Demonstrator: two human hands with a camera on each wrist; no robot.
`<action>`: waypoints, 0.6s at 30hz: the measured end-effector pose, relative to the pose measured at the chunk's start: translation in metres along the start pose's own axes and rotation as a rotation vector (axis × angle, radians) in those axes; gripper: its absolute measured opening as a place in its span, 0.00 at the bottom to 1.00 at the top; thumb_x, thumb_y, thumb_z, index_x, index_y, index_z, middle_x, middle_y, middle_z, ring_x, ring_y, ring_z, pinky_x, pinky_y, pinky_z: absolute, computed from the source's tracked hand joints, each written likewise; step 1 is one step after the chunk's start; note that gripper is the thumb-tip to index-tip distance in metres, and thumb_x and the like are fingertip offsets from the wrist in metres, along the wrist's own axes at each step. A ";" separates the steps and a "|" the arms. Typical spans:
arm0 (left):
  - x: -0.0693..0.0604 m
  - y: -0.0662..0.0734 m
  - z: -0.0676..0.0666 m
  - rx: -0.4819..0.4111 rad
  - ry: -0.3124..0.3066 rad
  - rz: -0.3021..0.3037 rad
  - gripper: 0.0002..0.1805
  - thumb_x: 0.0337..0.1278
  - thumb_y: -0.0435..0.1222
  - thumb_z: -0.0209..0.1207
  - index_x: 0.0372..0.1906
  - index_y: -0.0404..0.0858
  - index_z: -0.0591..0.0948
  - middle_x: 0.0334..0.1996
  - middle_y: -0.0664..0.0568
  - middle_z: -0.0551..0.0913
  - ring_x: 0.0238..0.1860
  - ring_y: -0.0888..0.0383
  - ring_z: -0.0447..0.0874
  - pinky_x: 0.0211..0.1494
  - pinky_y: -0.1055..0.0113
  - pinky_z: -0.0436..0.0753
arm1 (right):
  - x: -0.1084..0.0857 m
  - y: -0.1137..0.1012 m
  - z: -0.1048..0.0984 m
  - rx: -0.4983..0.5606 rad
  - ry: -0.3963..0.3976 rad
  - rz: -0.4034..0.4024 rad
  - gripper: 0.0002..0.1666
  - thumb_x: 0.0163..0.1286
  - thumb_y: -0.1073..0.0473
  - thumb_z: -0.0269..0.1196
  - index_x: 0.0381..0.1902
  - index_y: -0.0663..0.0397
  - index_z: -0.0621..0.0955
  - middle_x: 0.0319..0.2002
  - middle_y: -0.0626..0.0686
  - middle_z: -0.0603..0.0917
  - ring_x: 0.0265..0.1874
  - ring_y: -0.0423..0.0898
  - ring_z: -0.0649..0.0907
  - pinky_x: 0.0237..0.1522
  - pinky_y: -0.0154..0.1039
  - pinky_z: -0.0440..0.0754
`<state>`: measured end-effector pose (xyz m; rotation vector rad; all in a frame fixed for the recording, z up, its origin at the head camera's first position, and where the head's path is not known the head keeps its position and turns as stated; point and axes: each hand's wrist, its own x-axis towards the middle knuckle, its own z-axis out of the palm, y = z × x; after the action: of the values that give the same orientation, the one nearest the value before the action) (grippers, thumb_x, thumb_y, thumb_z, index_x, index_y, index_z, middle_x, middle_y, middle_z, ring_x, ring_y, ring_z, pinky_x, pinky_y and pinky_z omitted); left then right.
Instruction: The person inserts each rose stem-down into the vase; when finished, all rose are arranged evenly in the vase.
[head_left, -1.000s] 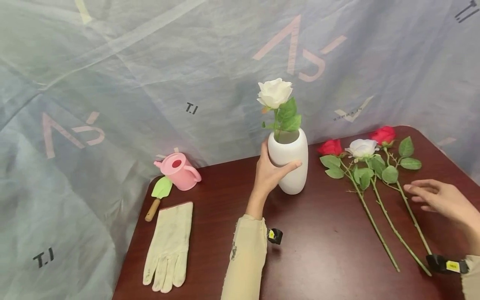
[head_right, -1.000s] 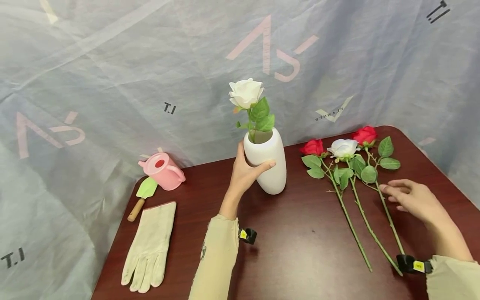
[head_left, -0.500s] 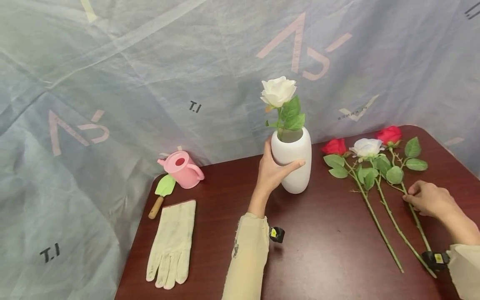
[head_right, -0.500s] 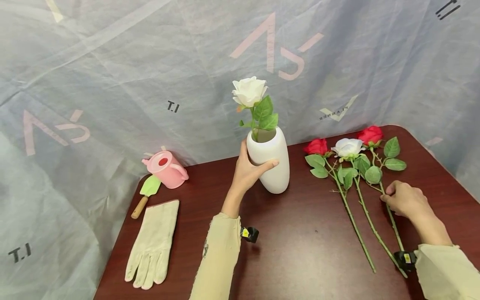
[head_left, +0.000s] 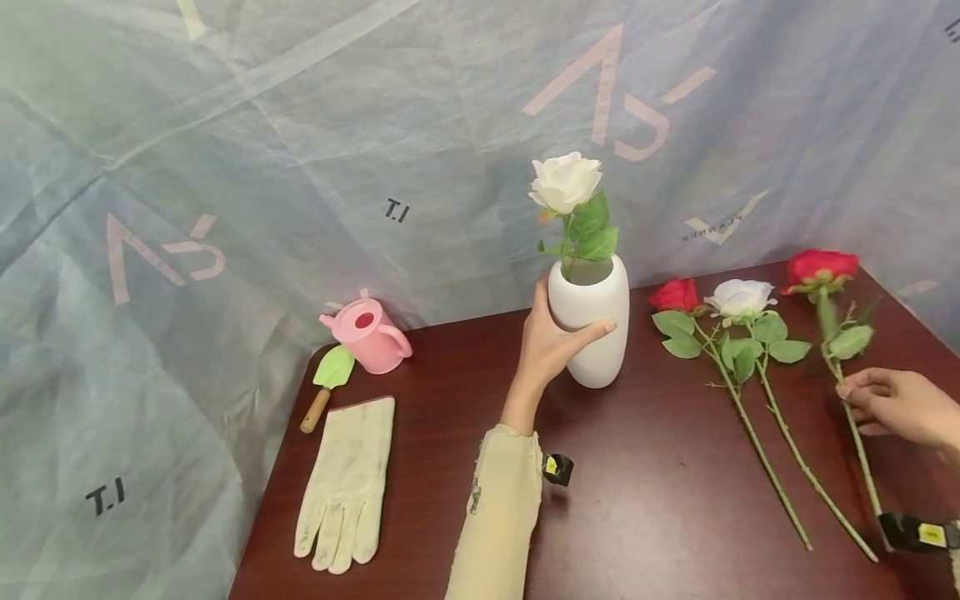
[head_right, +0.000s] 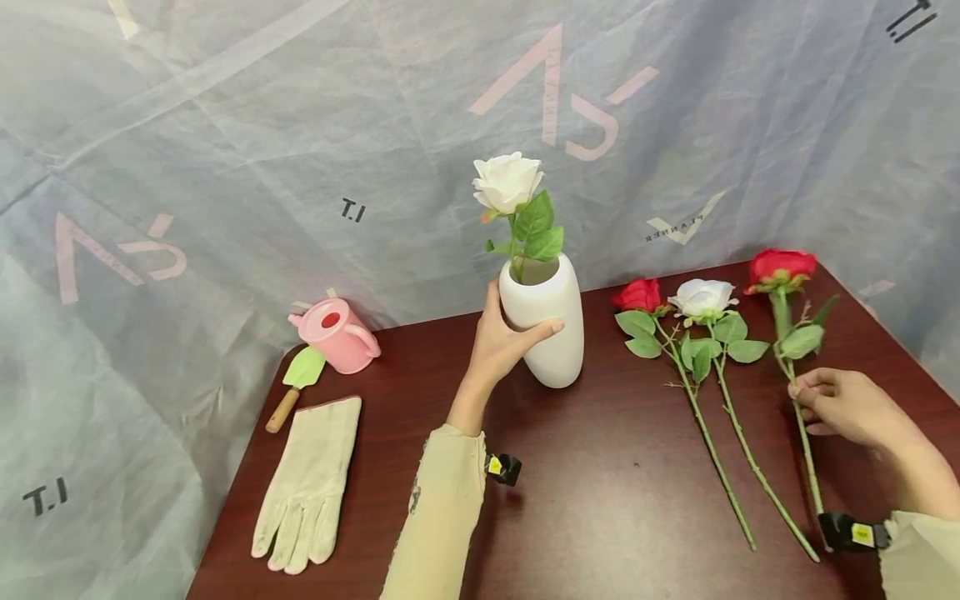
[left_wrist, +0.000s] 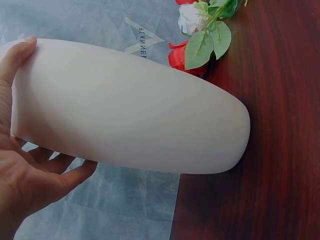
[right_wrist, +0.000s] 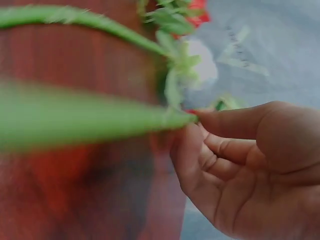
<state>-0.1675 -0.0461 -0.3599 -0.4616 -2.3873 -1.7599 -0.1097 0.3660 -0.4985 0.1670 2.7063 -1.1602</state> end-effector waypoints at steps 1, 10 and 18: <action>0.000 0.000 0.000 0.000 0.001 -0.001 0.48 0.39 0.38 0.72 0.68 0.47 0.59 0.49 0.56 0.76 0.45 0.61 0.76 0.45 0.64 0.77 | -0.001 -0.001 0.000 0.019 0.018 -0.008 0.28 0.75 0.53 0.47 0.49 0.81 0.65 0.32 0.64 0.79 0.25 0.42 0.80 0.24 0.41 0.81; 0.009 -0.028 0.006 -0.010 0.010 0.016 0.50 0.36 0.43 0.74 0.68 0.54 0.58 0.49 0.59 0.76 0.45 0.63 0.77 0.43 0.63 0.77 | -0.019 -0.048 -0.004 0.682 0.093 -0.222 0.08 0.71 0.67 0.52 0.39 0.54 0.78 0.30 0.38 0.84 0.28 0.33 0.82 0.26 0.31 0.80; 0.014 -0.043 0.009 -0.009 0.015 0.012 0.51 0.32 0.51 0.74 0.65 0.65 0.57 0.48 0.64 0.75 0.44 0.65 0.77 0.42 0.63 0.78 | -0.019 -0.073 0.010 1.095 0.057 -0.406 0.13 0.69 0.76 0.49 0.44 0.60 0.78 0.33 0.53 0.84 0.32 0.42 0.84 0.32 0.33 0.81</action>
<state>-0.1945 -0.0467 -0.3979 -0.4618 -2.3625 -1.7637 -0.1024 0.3081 -0.4495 -0.2191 1.8573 -2.6446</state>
